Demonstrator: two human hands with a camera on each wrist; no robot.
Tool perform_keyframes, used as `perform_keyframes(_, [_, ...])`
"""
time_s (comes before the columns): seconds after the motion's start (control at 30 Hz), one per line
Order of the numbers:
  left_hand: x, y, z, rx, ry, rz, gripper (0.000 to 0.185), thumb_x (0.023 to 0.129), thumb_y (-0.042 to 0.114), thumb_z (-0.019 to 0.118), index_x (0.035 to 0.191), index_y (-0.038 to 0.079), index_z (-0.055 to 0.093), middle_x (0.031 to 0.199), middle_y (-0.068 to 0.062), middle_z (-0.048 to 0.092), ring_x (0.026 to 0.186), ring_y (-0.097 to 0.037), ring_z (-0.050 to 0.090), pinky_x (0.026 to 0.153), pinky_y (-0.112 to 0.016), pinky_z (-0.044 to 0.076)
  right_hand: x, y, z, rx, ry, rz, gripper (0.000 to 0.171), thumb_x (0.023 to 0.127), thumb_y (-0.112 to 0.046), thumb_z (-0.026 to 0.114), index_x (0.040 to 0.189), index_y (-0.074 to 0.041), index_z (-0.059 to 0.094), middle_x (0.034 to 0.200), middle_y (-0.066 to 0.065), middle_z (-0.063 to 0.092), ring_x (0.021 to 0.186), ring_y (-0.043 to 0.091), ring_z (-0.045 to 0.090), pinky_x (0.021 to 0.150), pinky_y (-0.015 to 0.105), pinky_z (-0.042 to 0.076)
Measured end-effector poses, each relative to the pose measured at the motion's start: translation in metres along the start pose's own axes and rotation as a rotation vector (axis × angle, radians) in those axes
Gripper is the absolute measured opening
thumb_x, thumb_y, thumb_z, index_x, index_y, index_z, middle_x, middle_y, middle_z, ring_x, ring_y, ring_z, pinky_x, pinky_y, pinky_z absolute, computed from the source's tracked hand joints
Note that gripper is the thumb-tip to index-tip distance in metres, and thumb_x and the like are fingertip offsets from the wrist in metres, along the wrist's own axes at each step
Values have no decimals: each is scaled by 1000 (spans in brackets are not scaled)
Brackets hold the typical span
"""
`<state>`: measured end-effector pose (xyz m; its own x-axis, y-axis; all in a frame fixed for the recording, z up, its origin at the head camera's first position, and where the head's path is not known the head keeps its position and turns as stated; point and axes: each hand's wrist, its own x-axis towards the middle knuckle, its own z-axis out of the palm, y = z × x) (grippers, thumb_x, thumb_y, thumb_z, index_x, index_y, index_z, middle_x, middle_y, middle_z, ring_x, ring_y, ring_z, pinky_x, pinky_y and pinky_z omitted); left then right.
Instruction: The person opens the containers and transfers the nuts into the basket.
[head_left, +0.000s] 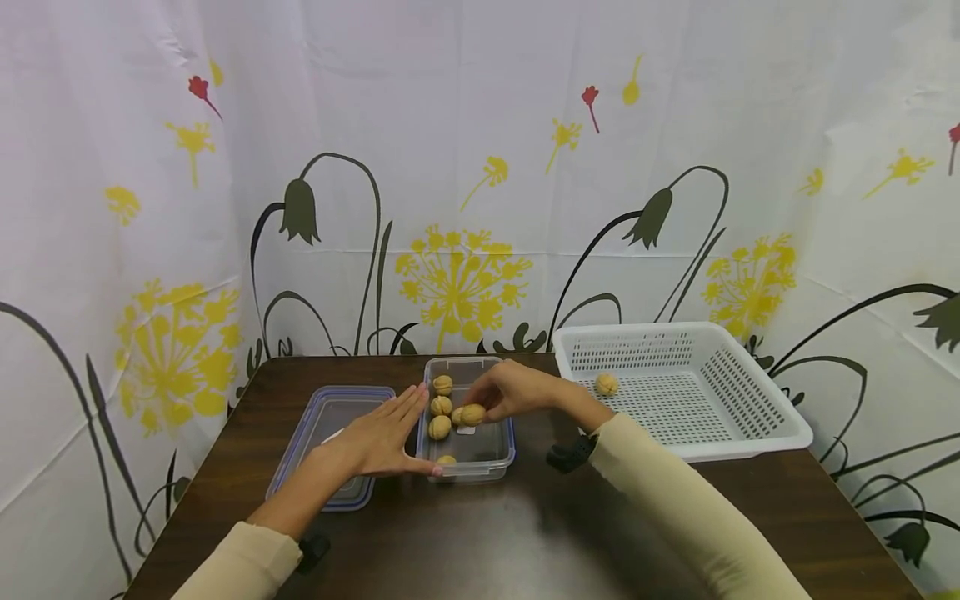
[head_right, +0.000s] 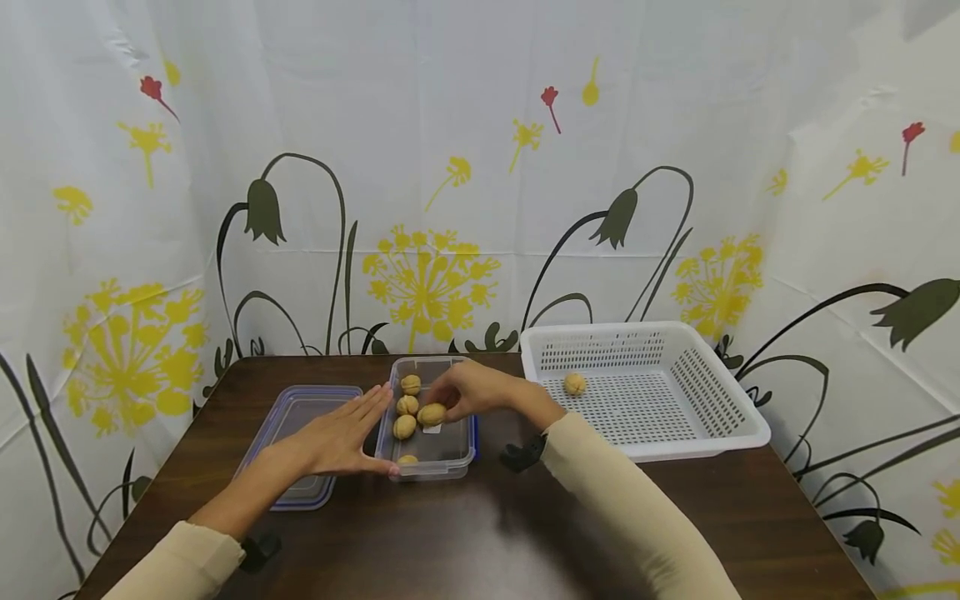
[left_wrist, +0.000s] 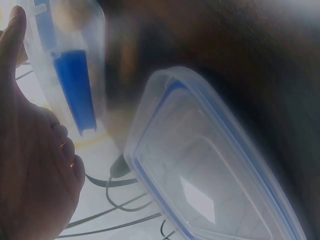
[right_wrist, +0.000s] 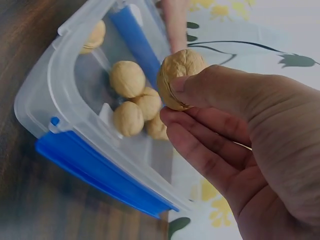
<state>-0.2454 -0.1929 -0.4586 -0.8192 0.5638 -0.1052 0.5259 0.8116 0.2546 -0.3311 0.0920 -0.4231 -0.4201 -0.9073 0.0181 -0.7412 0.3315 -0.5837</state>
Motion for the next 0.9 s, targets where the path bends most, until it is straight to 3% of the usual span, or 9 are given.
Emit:
perform_keyframes(0.33, [2,0,-3,52,-26,-11,130,85,86,60,169,-1,12,177,-21,7,163,-38,11,130,-57,18,-26,-2,-27,47,70,46,33,91,0,80,124,-1,76,114,9,79,102,14,76,89,24,61])
perform_keyframes(0.6, [1,-1,-3,30,-12,9,130,85,86,60,168,-4,15,176,-24,11,163,-40,13,129,-60,20,-51,2,-45,119,156,84,33,89,4,79,121,0,76,110,9,79,100,17,76,88,29,63])
perform_keyframes(0.9, [0,1,-2,32,-18,0,129,86,85,61,168,-3,15,176,-23,10,163,-40,13,129,-59,21,-81,16,-64,180,196,151,35,90,1,80,125,2,74,114,12,78,104,22,76,90,31,63])
